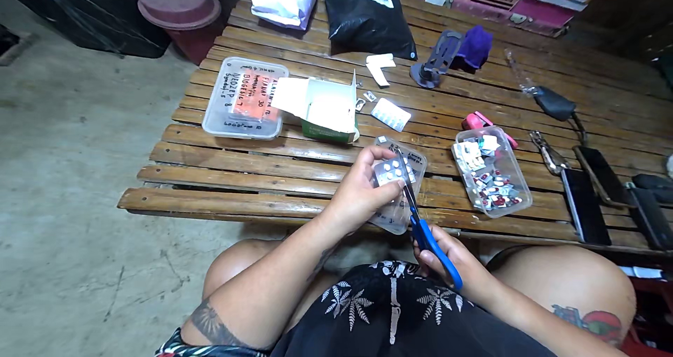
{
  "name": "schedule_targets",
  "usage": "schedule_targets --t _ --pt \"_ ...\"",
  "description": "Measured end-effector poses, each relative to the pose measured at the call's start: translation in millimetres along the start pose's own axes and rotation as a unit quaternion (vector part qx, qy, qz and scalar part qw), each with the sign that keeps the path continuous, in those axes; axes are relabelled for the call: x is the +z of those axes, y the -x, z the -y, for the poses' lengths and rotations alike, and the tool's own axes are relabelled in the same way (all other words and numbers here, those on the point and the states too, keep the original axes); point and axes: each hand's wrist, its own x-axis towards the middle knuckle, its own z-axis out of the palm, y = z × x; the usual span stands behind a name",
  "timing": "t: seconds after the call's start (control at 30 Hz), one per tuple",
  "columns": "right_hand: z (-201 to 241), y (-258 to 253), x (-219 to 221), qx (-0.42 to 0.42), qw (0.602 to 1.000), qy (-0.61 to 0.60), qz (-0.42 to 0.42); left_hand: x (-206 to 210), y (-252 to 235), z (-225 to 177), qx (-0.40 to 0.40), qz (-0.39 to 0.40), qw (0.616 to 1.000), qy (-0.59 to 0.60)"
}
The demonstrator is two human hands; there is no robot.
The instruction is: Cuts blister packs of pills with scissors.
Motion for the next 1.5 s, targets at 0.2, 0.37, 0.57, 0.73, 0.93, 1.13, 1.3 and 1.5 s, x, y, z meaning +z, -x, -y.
schedule_targets --t 0.2,0.37,0.57,0.73,0.93,1.13,1.3,1.5 --pt "-0.1 -0.2 -0.1 -0.003 1.000 0.000 0.000 0.6 0.3 -0.6 0.005 -0.005 1.000 0.008" --pt "0.0 -0.6 -0.2 0.000 1.000 -0.001 -0.003 0.3 0.7 -1.0 0.000 -0.006 1.000 -0.003" --pt "-0.9 -0.3 -0.1 -0.001 1.000 -0.007 -0.005 0.1 0.3 -0.7 0.001 0.001 1.000 -0.002" --pt "-0.9 -0.4 -0.4 -0.004 1.000 0.008 -0.011 -0.3 0.2 -0.1 0.003 0.003 1.000 -0.001" --pt "-2.1 -0.4 -0.8 -0.013 1.000 0.010 -0.014 -0.2 0.0 0.5 0.004 0.005 1.000 0.004" --pt "1.5 0.4 -2.7 -0.002 0.999 0.026 -0.019 -0.9 -0.9 -0.2 -0.010 0.005 1.000 -0.001" --pt "0.8 0.7 -4.0 -0.009 0.999 0.039 -0.018 -0.9 -1.2 -0.1 -0.019 0.004 1.000 -0.008" --pt "-0.8 1.0 -6.2 -0.009 0.999 0.044 -0.017 -1.7 -1.8 0.4 -0.022 0.009 1.000 -0.002"
